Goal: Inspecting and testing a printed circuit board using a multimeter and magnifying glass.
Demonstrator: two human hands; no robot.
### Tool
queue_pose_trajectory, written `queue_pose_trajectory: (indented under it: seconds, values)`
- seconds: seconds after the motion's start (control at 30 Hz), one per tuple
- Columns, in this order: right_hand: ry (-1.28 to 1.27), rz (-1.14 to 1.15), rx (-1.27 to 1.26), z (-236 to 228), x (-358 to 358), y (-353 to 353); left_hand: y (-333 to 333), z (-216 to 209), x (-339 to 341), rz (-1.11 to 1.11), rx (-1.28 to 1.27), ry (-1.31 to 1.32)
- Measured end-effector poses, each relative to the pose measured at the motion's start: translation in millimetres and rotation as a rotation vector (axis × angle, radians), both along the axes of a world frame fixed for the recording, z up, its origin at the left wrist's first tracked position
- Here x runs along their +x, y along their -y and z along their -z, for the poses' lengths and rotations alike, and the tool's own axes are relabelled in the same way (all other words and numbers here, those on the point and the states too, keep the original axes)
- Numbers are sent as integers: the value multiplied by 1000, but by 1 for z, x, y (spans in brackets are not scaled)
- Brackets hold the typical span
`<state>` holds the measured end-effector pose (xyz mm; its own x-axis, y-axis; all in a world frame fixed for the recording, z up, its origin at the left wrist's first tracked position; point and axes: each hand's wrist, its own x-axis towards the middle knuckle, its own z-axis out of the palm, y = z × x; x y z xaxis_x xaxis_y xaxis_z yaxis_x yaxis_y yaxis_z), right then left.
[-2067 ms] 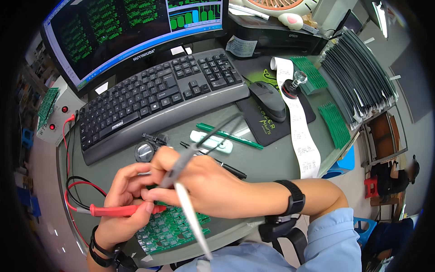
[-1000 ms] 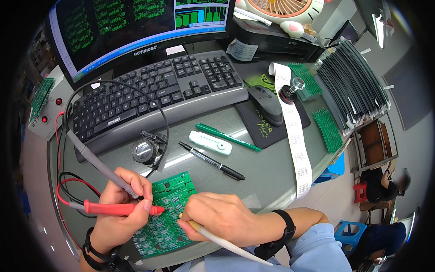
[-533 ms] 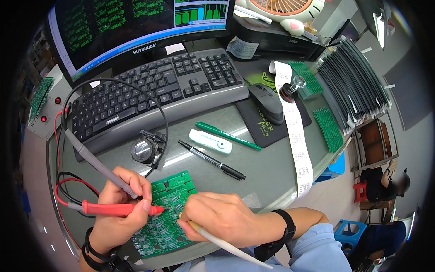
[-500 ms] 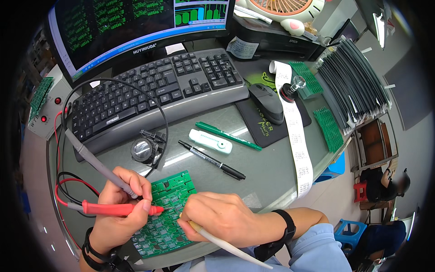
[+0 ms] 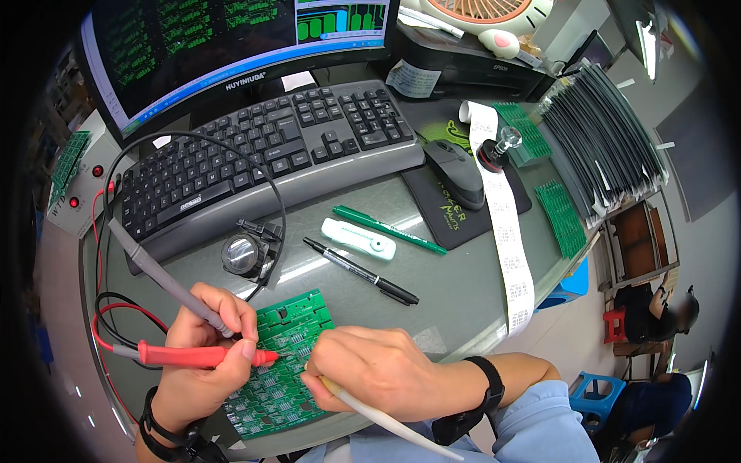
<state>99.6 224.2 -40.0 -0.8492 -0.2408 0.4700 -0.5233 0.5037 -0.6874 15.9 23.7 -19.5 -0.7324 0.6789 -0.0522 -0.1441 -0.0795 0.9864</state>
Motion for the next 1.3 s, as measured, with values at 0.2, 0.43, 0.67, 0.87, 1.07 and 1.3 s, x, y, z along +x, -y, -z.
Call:
queue_pose_trajectory:
  seconds: [0.2, 0.43, 0.67, 0.87, 1.07, 1.3]
  values:
    - [1, 1, -1, -1, -3, 1, 1, 2, -3, 5, 15, -31]
    - [-45, 28, 68, -9, -1, -1, -3, -7, 0, -10, 24, 53]
    - [305, 197, -117, -72, -54, -45, 1, 5, -4, 21, 5, -77]
    - [-66, 501, 546, -34, -132, -93, 1, -1, 0, 26, 18, -50]
    - [-69, 491, 589, -20, -131, -97, 4, 6, 0, 88, -8, -84]
    - [-117, 387, 393, -51, -103, -69, 8, 9, 5, 62, 45, -101]
